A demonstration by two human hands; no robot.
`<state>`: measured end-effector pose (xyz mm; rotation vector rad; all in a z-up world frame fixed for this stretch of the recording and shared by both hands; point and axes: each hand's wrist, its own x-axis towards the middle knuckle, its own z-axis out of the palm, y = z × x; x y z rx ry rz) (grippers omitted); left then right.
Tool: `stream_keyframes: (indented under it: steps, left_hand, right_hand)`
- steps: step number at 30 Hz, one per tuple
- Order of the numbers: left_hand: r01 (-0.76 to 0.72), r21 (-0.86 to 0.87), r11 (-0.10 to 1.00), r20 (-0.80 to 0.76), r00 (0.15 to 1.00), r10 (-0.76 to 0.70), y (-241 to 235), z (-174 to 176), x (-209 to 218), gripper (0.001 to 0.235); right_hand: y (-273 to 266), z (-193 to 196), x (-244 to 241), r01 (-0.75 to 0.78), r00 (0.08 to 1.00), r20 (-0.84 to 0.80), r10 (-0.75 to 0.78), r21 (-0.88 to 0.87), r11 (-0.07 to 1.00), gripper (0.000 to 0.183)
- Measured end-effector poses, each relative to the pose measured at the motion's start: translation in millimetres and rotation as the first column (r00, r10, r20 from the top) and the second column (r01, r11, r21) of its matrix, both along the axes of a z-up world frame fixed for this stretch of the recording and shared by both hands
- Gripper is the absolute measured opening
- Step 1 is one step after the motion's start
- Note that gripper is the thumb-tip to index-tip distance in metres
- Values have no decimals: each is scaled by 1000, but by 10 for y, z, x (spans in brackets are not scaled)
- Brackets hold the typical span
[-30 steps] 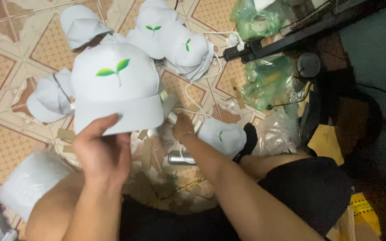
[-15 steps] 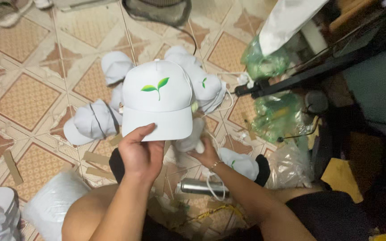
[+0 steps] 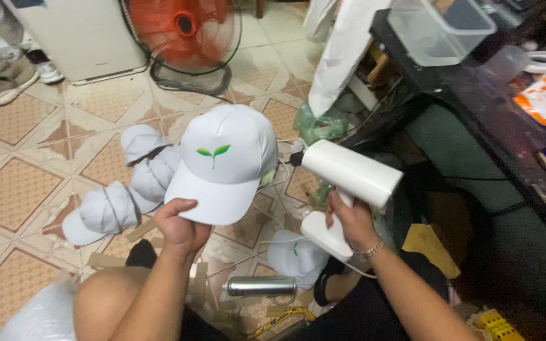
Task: The person sits on the floor and finishes white baseball caps by wiping them with cloths and applying heat with a hairdryer. They handle multiple caps, turning them over and wiping different parts before using the hairdryer on the logo area.
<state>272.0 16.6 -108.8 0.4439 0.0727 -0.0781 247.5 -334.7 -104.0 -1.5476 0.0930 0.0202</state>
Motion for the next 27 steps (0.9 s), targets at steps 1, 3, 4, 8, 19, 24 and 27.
stream_keyframes:
  steps: [1,3,4,8,19,24,27]
  left_hand:
    - [21,8,1000,13,1000,-21,-5,11,-42,78]
    - [57,27,998,35,998,-58,-12,37,-87,79]
    - [65,27,998,18,998,-65,-21,47,-77,80]
    - [90,80,993,-58,995,-86,51,72,-79,82]
    - [72,176,982,-29,997,-68,100,-164,62,81]
    - [95,175,980,-56,995,-87,195,-339,84,80]
    - [100,184,978,-5,995,-101,273,-386,30,78]
  right_hand:
    - [-6,44,-86,-17,999,-37,16,-36,999,26]
    - [24,74,-191,-26,995,-94,28,20,999,24]
    - [59,70,-206,-15,993,-113,27,111,994,20]
    - [237,52,-197,-77,993,-62,98,278,958,19]
    - [397,160,17,-135,979,-153,136,16,991,20]
    - [359,195,62,-191,960,-236,153,-147,970,22]
    - [289,218,122,-160,952,-280,123,-116,980,23]
